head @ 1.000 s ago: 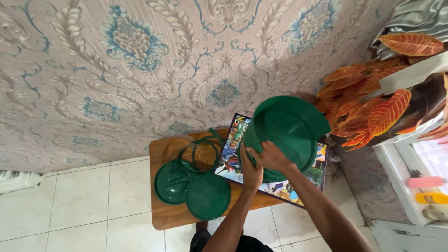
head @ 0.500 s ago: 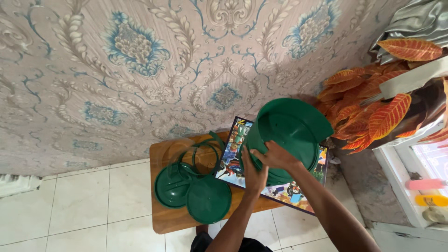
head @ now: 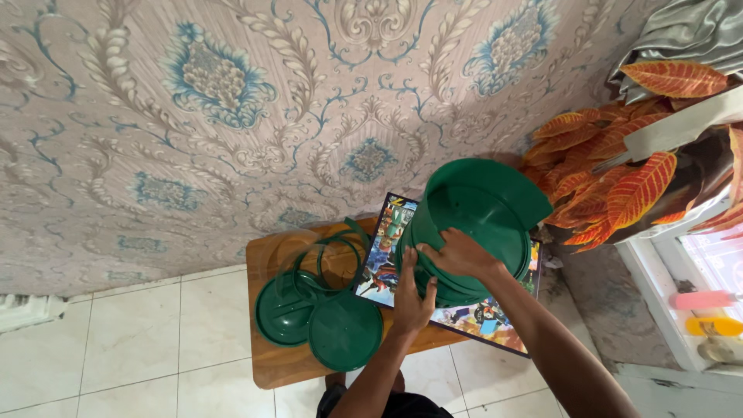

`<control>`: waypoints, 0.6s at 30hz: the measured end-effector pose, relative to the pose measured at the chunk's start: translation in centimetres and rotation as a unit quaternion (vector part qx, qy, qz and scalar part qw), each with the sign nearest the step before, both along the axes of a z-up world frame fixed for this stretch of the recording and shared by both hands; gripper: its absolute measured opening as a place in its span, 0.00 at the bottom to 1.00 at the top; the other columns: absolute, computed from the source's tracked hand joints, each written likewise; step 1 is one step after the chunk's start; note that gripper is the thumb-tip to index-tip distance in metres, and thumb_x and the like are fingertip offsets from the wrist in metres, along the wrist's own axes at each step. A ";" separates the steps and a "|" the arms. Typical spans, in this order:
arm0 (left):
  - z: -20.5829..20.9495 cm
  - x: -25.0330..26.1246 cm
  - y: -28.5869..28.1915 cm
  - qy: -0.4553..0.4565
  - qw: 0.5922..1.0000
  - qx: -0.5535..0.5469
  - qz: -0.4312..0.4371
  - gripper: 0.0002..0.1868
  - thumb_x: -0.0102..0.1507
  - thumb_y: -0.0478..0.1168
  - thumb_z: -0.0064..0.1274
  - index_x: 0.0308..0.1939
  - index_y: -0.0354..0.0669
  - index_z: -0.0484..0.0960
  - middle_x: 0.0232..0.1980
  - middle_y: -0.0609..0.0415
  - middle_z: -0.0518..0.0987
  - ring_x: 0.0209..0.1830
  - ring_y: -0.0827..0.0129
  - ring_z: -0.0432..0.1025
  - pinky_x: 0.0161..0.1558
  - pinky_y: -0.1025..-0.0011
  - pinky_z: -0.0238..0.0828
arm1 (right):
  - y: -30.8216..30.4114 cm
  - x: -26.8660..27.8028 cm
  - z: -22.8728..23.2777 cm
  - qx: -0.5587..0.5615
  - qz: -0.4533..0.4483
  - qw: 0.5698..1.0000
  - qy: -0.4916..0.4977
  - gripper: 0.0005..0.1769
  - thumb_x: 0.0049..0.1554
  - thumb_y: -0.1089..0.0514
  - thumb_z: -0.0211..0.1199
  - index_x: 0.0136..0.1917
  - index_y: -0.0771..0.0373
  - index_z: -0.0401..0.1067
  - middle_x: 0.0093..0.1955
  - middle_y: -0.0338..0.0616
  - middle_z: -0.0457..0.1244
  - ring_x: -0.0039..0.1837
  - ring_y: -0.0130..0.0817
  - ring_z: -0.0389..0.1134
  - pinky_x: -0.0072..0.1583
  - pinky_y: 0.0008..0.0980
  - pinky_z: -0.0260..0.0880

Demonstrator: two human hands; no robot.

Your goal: The person disassembles a green plastic container by removing the lid, separating the inner liner, and peeling off the outer shell. The components are placed on a wooden table.

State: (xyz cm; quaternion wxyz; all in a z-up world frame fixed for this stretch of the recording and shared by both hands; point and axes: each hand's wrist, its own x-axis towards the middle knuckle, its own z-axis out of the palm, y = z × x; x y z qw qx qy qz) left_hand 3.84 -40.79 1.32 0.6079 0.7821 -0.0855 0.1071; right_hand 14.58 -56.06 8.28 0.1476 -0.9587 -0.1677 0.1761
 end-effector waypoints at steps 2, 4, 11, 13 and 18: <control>0.1 0.1 -0.2 0.038 0.999 -0.027 0.003 0.39 0.69 0.49 0.46 0.78 0.32 0.52 0.80 0.30 0.57 0.81 0.39 0.53 0.76 0.53 0.53 | 0.3 -0.3 0.3 -0.013 -0.013 1.000 0.022 0.38 0.62 0.32 0.49 0.50 0.72 0.75 0.53 0.64 0.65 0.62 0.61 0.63 0.63 0.51 0.66; 0.0 0.2 -0.3 0.052 0.998 -0.030 0.010 0.38 0.69 0.50 0.45 0.78 0.35 0.53 0.79 0.32 0.60 0.80 0.40 0.55 0.76 0.53 0.55 | 0.6 -0.5 0.8 -0.014 0.011 1.000 -0.006 0.35 0.63 0.34 0.49 0.49 0.69 0.76 0.52 0.63 0.65 0.61 0.61 0.63 0.62 0.52 0.66; -1.3 -0.7 -0.2 0.040 0.999 0.017 0.015 0.35 0.73 0.57 0.35 0.80 0.44 0.57 0.81 0.32 0.57 0.81 0.37 0.51 0.75 0.47 0.51 | 1.0 0.9 10.7 0.099 0.034 0.993 -0.059 0.24 0.63 0.38 0.54 0.54 0.59 0.75 0.49 0.61 0.69 0.50 0.60 0.69 0.55 0.52 0.70; -0.9 -1.0 -0.2 0.049 0.999 0.016 0.011 0.35 0.74 0.58 0.34 0.80 0.45 0.56 0.81 0.33 0.57 0.81 0.37 0.50 0.75 0.47 0.51 | 1.0 1.8 13.9 0.194 0.102 0.969 -0.111 0.23 0.61 0.41 0.56 0.55 0.63 0.73 0.51 0.60 0.69 0.49 0.60 0.70 0.50 0.52 0.69; 0.5 -0.1 -0.5 0.088 0.996 0.020 0.007 0.36 0.72 0.58 0.35 0.81 0.49 0.56 0.80 0.33 0.55 0.81 0.38 0.50 0.74 0.50 0.54 | 0.3 2.0 18.5 0.197 0.049 0.978 -0.048 0.21 0.61 0.42 0.60 0.55 0.62 0.73 0.41 0.53 0.68 0.41 0.47 0.68 0.47 0.43 0.70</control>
